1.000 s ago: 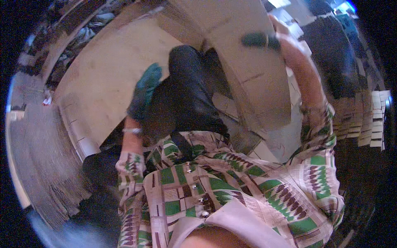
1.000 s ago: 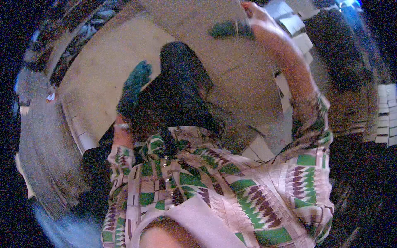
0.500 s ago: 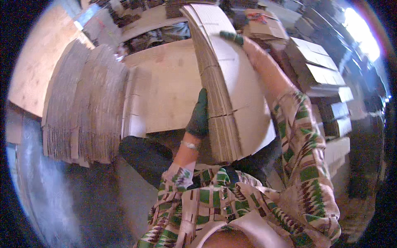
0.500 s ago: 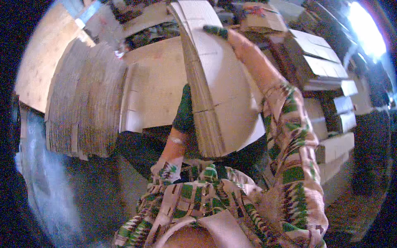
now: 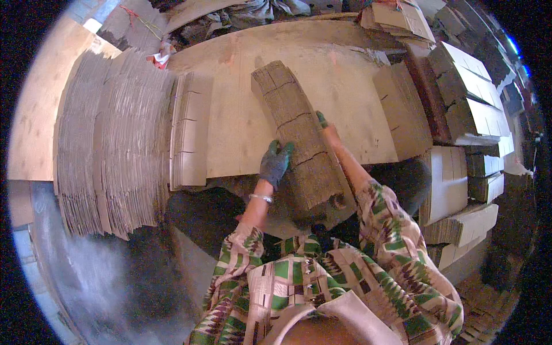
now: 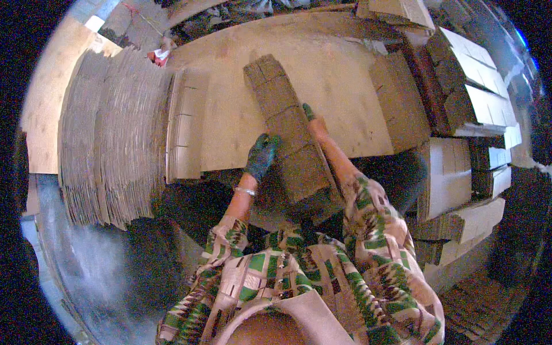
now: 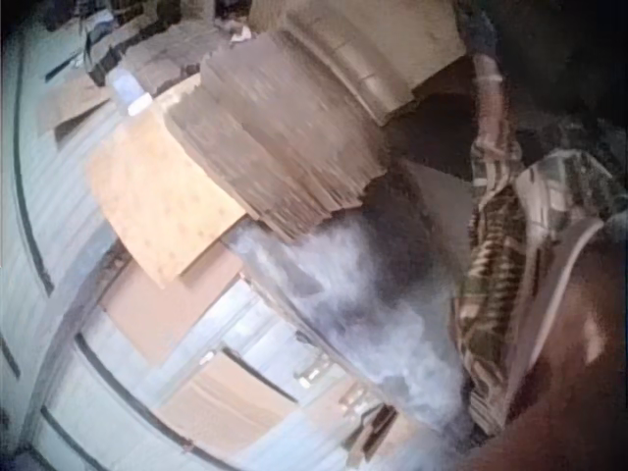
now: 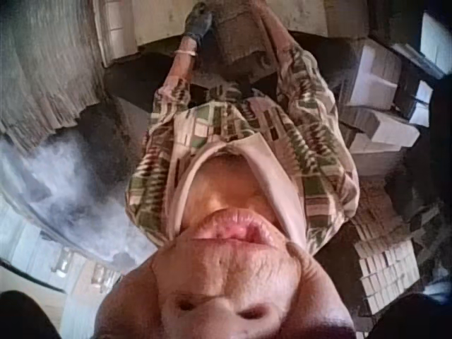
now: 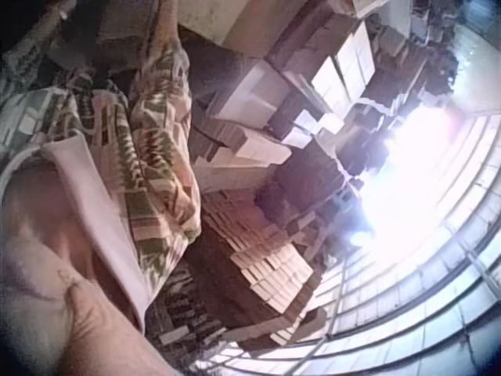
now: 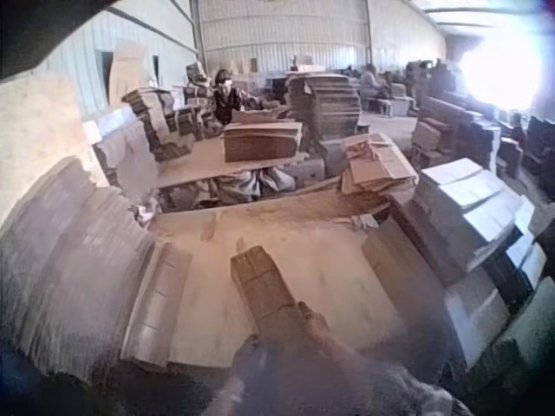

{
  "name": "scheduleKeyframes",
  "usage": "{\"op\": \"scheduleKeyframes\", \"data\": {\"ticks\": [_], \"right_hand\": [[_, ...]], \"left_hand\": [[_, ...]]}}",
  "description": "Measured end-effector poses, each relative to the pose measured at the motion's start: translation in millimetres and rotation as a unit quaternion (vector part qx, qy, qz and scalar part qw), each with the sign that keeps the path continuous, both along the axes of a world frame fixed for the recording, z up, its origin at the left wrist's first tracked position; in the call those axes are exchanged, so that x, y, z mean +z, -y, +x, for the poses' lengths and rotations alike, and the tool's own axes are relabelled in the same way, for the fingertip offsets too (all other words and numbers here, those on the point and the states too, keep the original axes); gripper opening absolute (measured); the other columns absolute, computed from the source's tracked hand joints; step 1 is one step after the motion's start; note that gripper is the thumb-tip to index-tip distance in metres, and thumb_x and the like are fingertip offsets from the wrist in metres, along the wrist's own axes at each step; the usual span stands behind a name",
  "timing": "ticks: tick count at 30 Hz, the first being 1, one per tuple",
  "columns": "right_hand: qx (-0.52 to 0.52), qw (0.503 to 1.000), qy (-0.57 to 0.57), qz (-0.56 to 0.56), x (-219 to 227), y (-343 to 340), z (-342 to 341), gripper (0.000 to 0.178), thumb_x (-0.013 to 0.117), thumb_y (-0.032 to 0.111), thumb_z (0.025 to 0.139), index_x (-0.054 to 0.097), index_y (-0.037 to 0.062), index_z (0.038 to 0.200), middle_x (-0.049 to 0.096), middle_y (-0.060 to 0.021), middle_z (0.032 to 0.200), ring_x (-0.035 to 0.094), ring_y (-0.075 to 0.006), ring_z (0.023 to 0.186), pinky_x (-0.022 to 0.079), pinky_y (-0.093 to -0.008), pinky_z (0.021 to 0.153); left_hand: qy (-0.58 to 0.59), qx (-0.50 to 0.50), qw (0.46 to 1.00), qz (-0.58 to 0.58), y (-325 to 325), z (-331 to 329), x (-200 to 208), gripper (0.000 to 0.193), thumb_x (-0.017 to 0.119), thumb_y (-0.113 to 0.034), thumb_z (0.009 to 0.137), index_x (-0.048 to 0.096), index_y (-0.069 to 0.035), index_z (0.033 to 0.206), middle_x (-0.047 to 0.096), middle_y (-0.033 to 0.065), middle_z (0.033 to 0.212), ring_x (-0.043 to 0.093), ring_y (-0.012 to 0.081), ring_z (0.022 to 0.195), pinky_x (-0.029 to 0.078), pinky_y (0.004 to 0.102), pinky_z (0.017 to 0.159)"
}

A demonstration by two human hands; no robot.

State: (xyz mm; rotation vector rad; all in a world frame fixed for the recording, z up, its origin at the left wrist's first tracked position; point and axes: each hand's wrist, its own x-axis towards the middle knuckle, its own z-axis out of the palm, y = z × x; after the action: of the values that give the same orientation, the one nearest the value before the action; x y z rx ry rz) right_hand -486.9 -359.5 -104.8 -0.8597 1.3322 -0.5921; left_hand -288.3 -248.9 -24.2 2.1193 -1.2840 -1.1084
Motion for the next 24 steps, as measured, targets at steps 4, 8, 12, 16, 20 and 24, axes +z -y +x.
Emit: {"op": "scheduleKeyframes", "data": {"ticks": [4,8,12,16,20,24], "right_hand": [[-0.014,0.989,0.144,-0.009,4,-25,21,0.060,0.049,0.054,0.098,0.067,0.0017,0.122,0.072,-0.0115,0.107,0.065,-0.0231,0.090,0.054,-0.0397,0.082],[-0.018,0.953,0.258,0.157,76,-60,75,0.070,0.039,0.064,0.100,0.065,0.0039,0.126,0.071,-0.0112,0.112,0.064,-0.0236,0.092,0.054,-0.0395,0.083],[-0.049,0.952,0.287,0.090,160,-46,112,0.075,0.039,0.064,0.100,0.057,-0.0009,0.134,0.070,-0.0118,0.116,0.064,-0.0255,0.098,0.052,-0.0393,0.088],[-0.017,0.992,0.101,-0.069,185,-37,202,0.066,0.042,0.045,0.102,0.046,-0.0068,0.143,0.068,-0.0162,0.121,0.064,-0.0294,0.105,0.050,-0.0421,0.095],[-0.022,0.955,-0.055,-0.292,140,-6,266,0.063,0.041,0.018,0.089,0.039,-0.0057,0.148,0.059,-0.0303,0.131,0.057,-0.0438,0.121,0.044,-0.0458,0.103],[0.109,0.971,-0.097,-0.188,105,-5,282,0.060,0.041,0.034,0.100,0.042,-0.0012,0.148,0.061,-0.0250,0.131,0.057,-0.0362,0.122,0.044,-0.0418,0.102]], "left_hand": [[-0.017,0.070,0.995,-0.064,2,-7,8,0.083,0.057,-0.061,0.093,0.047,0.007,0.140,0.059,0.0313,0.131,0.057,0.0439,0.124,0.045,0.0461,0.103],[0.023,0.076,0.995,-0.061,-23,30,32,0.082,0.058,-0.059,0.094,0.046,0.008,0.140,0.059,0.0291,0.134,0.057,0.0417,0.125,0.045,0.0455,0.104],[-0.056,0.040,0.995,-0.067,11,60,112,0.080,0.061,-0.056,0.093,0.047,0.006,0.142,0.062,0.0231,0.134,0.060,0.0349,0.122,0.046,0.0417,0.102],[0.035,-0.014,0.997,-0.068,19,184,87,0.083,0.065,-0.056,0.091,0.044,0.003,0.146,0.061,0.0184,0.136,0.057,0.0285,0.127,0.046,0.0384,0.103],[0.136,0.098,0.985,-0.027,48,216,134,0.063,0.055,-0.040,0.099,0.044,-0.005,0.149,0.049,0.0231,0.148,0.045,0.0348,0.139,0.040,0.0421,0.112],[0.281,0.081,0.935,-0.200,14,289,94,0.060,0.056,-0.037,0.101,0.043,-0.003,0.149,0.048,0.0260,0.147,0.043,0.0378,0.139,0.038,0.0430,0.114]]}}
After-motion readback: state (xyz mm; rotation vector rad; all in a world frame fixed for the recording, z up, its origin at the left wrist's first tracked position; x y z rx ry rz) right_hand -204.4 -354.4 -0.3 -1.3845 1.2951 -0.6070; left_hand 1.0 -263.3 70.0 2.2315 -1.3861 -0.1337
